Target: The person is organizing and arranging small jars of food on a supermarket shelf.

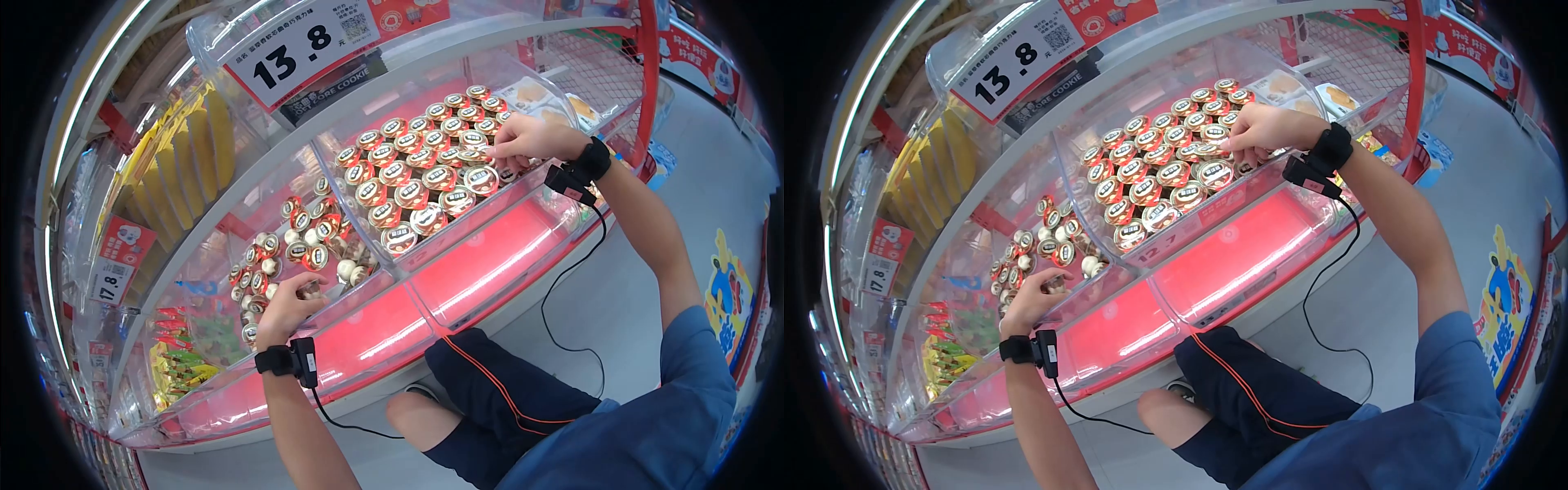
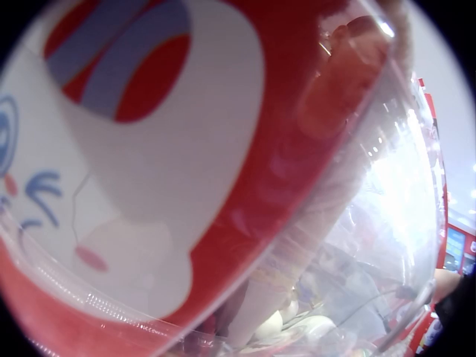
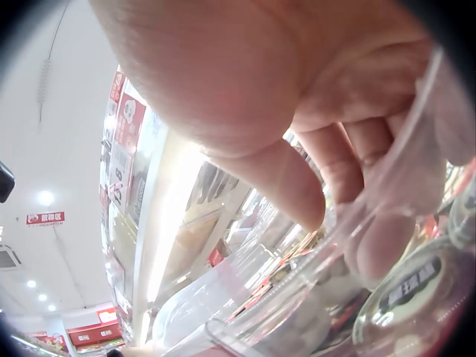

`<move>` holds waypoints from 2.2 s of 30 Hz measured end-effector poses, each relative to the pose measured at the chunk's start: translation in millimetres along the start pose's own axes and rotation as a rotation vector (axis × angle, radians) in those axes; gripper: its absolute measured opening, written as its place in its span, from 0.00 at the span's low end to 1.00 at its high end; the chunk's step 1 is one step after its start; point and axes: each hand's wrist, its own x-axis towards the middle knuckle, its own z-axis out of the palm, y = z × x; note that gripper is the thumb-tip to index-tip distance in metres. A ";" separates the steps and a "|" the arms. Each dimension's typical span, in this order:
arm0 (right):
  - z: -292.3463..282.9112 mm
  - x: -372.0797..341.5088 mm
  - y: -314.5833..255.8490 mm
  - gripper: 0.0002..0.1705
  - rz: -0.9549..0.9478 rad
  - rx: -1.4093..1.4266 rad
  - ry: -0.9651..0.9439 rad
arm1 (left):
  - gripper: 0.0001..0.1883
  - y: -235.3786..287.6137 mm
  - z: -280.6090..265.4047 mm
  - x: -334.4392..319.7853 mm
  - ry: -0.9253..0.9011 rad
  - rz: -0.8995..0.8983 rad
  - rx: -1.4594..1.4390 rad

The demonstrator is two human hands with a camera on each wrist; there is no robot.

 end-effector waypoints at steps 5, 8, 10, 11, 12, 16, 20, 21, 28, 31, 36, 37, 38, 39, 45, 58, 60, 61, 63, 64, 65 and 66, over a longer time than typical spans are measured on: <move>1.9 15.5 16.3 0.18 -0.023 -0.095 0.164 | 0.18 4.3 -0.1 -1.5 -0.006 -0.027 0.006; 8.3 15.8 4.3 0.19 0.063 -0.144 0.149 | 0.18 4.2 0.2 -2.0 -0.008 -0.014 0.003; 10.9 21.0 8.0 0.19 0.041 -0.142 0.162 | 0.18 6.4 0.4 -3.7 -0.005 -0.022 -0.017; 12.4 23.1 9.3 0.19 0.037 -0.141 0.169 | 0.18 5.5 0.7 -3.3 -0.004 -0.020 -0.017; 13.2 24.3 9.2 0.19 0.033 -0.140 0.177 | 0.18 4.1 0.6 -2.4 -0.003 -0.017 -0.019; 19.3 24.3 3.5 0.18 0.043 -0.071 0.218 | 0.18 -3.2 -0.6 1.5 -0.007 0.040 0.007; 19.9 26.9 2.4 0.18 0.074 0.013 0.222 | 0.17 -2.9 0.4 1.8 -0.002 0.056 0.018; 20.4 28.1 1.0 0.17 0.081 0.038 0.224 | 0.17 -3.5 0.5 1.9 0.002 0.058 0.017; 28.9 25.9 -0.6 0.15 -0.008 0.107 0.266 | 0.17 -6.7 -0.2 3.0 -0.004 0.053 -0.012; 28.0 23.1 -1.3 0.15 -0.024 0.141 0.270 | 0.17 -3.7 0.3 2.0 -0.002 0.040 -0.013; 28.8 23.2 2.5 0.14 -0.052 0.141 0.241 | 0.17 -6.3 -0.5 3.3 -0.008 0.042 -0.021; 28.5 21.1 0.6 0.14 -0.047 0.131 0.228 | 0.17 -7.0 -0.6 3.2 -0.008 0.045 -0.018; 27.4 17.8 -2.3 0.15 -0.043 0.120 0.216 | 0.17 -7.3 -0.5 3.2 -0.007 0.049 -0.016; 26.8 16.1 -3.8 0.15 -0.038 0.110 0.204 | 0.17 -7.2 -0.5 3.3 -0.007 0.052 -0.013; 24.4 15.5 -0.4 0.14 -0.088 0.062 0.163 | 0.17 -2.5 -0.3 1.1 -0.007 0.039 0.013; 22.0 11.6 -3.6 0.18 0.060 -0.010 0.122 | 0.18 -8.5 -2.1 3.8 -0.025 0.075 0.038; 22.8 10.9 -3.8 0.19 0.056 0.010 0.130 | 0.18 -11.1 -2.0 5.9 -0.019 0.125 0.069; 22.8 11.4 -3.3 0.19 0.055 0.005 0.134 | 0.18 -8.3 -1.9 4.4 -0.019 0.082 0.047; 23.5 13.0 -1.4 0.19 0.055 -0.005 0.141 | 0.19 1.2 -1.4 -1.2 -0.018 -0.005 0.001; 23.7 13.2 -0.8 0.19 0.046 -0.001 0.143 | 0.19 3.9 -1.7 -2.6 -0.017 -0.019 -0.016; 23.9 13.2 -0.2 0.19 0.038 0.001 0.144 | 0.19 5.7 -1.5 -3.8 -0.015 -0.033 -0.035; 24.5 13.2 0.2 0.19 0.030 0.001 0.143 | 0.19 5.9 -0.8 -4.3 -0.013 -0.049 -0.056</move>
